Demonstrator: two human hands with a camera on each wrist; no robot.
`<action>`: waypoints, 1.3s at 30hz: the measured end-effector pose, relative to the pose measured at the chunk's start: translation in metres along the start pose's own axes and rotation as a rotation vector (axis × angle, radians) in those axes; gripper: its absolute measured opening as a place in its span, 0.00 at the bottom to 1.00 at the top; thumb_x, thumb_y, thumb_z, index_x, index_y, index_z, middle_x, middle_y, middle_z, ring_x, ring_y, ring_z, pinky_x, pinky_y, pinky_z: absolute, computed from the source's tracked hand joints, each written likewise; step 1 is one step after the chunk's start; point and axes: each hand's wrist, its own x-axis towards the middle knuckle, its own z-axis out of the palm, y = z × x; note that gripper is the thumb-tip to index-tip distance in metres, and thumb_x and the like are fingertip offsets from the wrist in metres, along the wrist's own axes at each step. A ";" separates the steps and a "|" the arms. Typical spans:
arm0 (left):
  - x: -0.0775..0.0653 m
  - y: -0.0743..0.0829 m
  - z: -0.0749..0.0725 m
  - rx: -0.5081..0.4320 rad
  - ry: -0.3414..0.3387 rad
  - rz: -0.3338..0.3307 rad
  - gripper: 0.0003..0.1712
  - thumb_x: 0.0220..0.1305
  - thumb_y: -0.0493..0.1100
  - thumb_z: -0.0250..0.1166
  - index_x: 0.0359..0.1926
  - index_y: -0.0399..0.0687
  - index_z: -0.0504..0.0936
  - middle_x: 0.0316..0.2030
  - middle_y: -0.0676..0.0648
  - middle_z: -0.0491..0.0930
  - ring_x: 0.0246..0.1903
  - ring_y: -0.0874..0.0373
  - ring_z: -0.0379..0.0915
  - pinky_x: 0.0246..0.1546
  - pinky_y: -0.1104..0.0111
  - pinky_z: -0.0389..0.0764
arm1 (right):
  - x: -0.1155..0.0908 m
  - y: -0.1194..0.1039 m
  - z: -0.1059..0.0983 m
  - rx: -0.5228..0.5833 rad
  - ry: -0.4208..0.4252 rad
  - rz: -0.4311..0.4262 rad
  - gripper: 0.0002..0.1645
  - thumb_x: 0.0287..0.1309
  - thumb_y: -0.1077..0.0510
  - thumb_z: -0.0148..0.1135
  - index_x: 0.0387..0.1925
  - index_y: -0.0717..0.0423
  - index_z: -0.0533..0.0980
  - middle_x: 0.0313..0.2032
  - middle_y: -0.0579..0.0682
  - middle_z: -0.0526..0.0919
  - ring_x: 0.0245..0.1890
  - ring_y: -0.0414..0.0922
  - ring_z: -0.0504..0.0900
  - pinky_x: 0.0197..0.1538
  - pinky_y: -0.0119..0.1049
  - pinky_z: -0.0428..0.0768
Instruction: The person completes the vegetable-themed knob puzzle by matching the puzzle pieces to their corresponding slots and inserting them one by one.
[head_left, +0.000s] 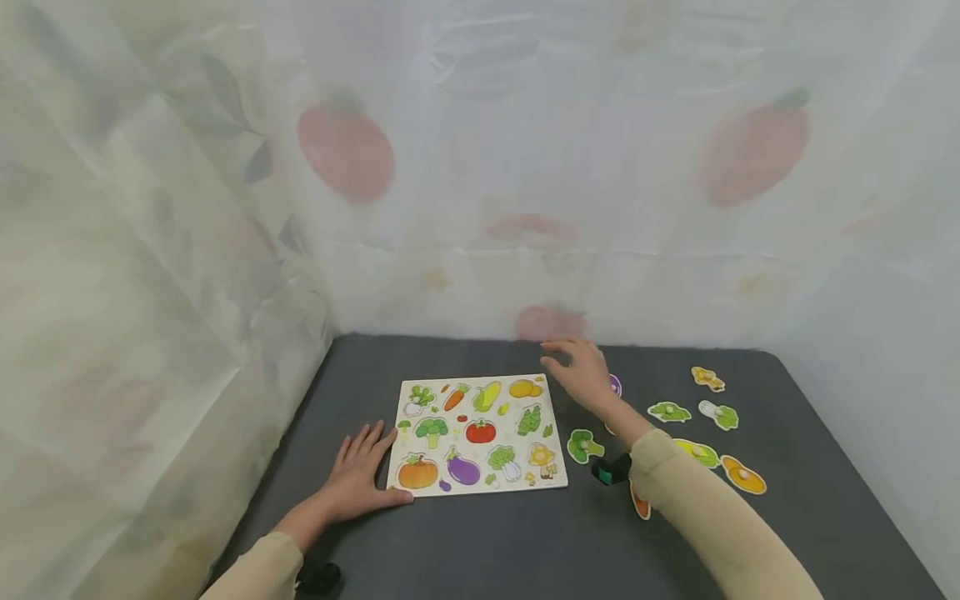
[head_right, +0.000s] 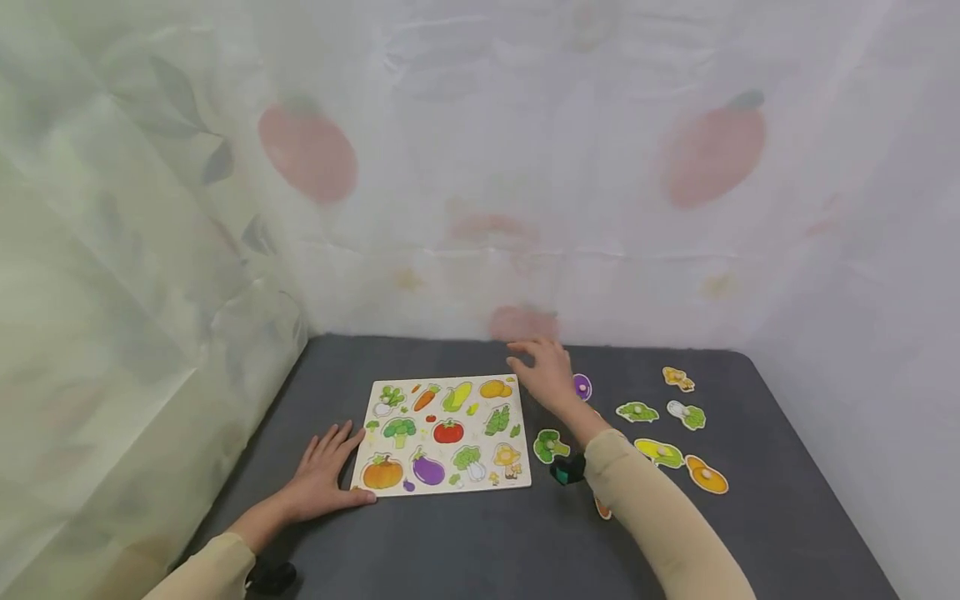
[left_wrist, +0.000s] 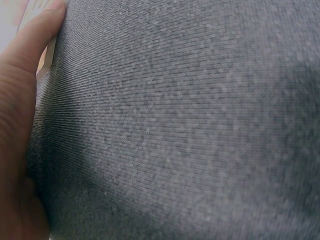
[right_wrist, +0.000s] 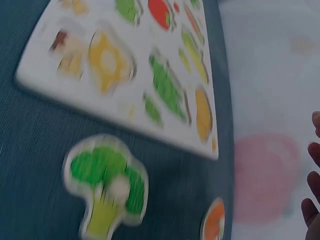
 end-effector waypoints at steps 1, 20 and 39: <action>0.000 -0.001 0.001 0.000 0.004 0.002 0.70 0.49 0.80 0.68 0.81 0.46 0.55 0.79 0.33 0.49 0.77 0.32 0.38 0.71 0.33 0.37 | -0.005 0.007 -0.008 -0.014 0.006 0.006 0.20 0.69 0.49 0.66 0.58 0.50 0.84 0.59 0.56 0.81 0.64 0.61 0.70 0.68 0.66 0.58; 0.000 -0.004 0.000 0.009 0.027 0.021 0.70 0.49 0.80 0.69 0.81 0.45 0.56 0.78 0.32 0.50 0.77 0.31 0.39 0.70 0.33 0.37 | -0.126 0.083 -0.091 -0.149 -0.132 -0.055 0.16 0.60 0.56 0.74 0.49 0.53 0.88 0.45 0.46 0.86 0.51 0.54 0.78 0.53 0.58 0.75; 0.003 -0.004 0.003 0.028 0.042 0.032 0.70 0.48 0.80 0.69 0.81 0.44 0.56 0.78 0.32 0.50 0.76 0.31 0.40 0.70 0.33 0.38 | -0.189 0.098 -0.071 0.017 -0.290 -0.064 0.10 0.57 0.48 0.78 0.42 0.37 0.87 0.41 0.37 0.78 0.42 0.36 0.74 0.45 0.39 0.77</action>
